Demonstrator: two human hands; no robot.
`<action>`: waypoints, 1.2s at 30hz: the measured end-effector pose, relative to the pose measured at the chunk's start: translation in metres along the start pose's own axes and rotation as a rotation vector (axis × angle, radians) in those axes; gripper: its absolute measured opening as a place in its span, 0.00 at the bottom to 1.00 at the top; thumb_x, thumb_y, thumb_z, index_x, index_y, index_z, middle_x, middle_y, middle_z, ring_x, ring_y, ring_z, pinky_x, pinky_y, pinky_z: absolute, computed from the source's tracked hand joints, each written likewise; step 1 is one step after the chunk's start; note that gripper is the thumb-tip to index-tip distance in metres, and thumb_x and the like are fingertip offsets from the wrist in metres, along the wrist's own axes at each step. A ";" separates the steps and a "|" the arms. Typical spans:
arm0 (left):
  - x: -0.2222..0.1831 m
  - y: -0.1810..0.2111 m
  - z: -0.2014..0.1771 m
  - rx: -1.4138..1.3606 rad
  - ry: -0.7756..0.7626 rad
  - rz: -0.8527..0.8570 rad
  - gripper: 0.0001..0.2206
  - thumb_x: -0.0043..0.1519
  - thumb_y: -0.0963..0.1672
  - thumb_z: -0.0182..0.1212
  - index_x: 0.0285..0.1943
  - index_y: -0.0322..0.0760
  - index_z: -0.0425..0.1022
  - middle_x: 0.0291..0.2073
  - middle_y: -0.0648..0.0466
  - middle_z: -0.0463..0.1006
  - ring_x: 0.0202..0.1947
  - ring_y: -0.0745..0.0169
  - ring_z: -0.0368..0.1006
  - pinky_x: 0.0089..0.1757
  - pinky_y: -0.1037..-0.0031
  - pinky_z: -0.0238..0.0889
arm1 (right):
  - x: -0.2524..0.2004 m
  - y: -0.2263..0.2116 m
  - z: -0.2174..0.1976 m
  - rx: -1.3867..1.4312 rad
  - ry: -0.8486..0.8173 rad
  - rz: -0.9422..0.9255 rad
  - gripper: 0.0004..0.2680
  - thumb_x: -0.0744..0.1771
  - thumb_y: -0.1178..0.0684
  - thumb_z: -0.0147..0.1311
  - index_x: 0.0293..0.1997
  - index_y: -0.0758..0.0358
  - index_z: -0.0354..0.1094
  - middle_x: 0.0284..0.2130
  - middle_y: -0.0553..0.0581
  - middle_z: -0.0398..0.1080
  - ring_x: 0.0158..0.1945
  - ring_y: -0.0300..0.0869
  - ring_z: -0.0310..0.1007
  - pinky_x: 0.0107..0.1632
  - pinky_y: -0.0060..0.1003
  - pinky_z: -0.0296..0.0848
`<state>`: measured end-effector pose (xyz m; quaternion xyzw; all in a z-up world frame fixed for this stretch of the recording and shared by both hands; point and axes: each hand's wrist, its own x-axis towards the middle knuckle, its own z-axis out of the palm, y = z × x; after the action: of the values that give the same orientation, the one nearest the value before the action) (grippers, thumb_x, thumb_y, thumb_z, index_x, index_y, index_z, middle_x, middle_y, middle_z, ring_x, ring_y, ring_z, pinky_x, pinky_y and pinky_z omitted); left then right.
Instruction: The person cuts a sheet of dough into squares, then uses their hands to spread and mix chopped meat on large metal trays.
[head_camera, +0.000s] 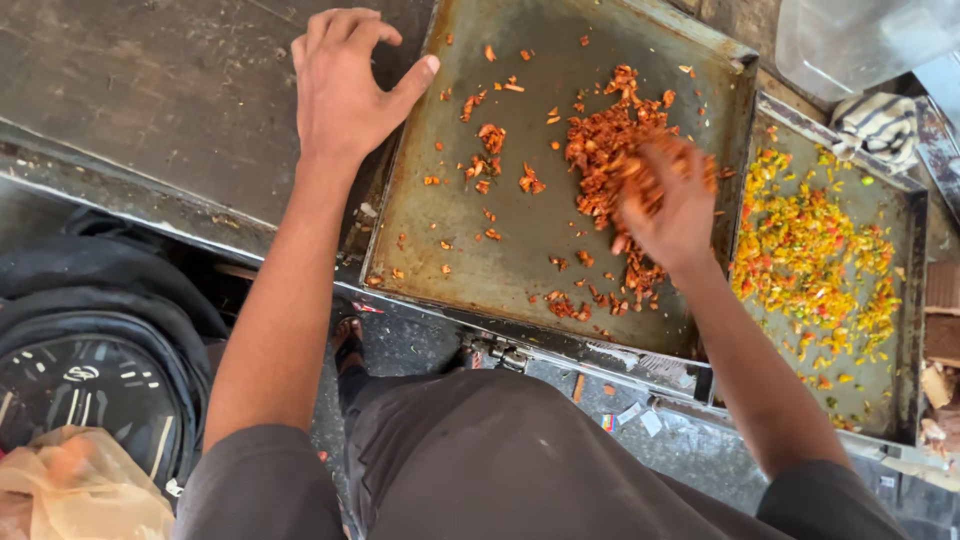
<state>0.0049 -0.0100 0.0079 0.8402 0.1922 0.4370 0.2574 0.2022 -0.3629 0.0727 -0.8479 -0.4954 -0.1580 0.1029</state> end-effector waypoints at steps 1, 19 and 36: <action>0.001 -0.001 -0.002 0.008 -0.004 0.006 0.17 0.61 0.52 0.75 0.46 0.36 0.80 0.54 0.47 0.77 0.60 0.45 0.66 0.56 0.54 0.55 | 0.008 0.004 0.007 0.120 0.013 0.148 0.20 0.67 0.39 0.55 0.66 0.50 0.67 0.61 0.65 0.66 0.62 0.59 0.71 0.65 0.54 0.70; -0.001 0.009 -0.007 0.058 -0.078 -0.024 0.15 0.66 0.51 0.70 0.47 0.36 0.81 0.59 0.43 0.77 0.63 0.43 0.66 0.60 0.54 0.55 | 0.018 0.000 -0.008 0.389 -0.021 -0.033 0.19 0.57 0.68 0.54 0.52 0.59 0.76 0.50 0.62 0.75 0.52 0.56 0.76 0.58 0.45 0.73; 0.002 0.005 -0.006 0.055 -0.070 -0.006 0.15 0.66 0.52 0.73 0.48 0.39 0.81 0.57 0.47 0.77 0.62 0.44 0.65 0.58 0.54 0.55 | 0.080 0.047 -0.076 0.803 0.446 0.128 0.05 0.69 0.62 0.57 0.48 0.67 0.67 0.42 0.50 0.71 0.46 0.40 0.70 0.51 0.36 0.72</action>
<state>0.0019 -0.0109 0.0150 0.8610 0.1974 0.4013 0.2421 0.2675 -0.3461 0.1716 -0.7150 -0.4300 -0.1254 0.5369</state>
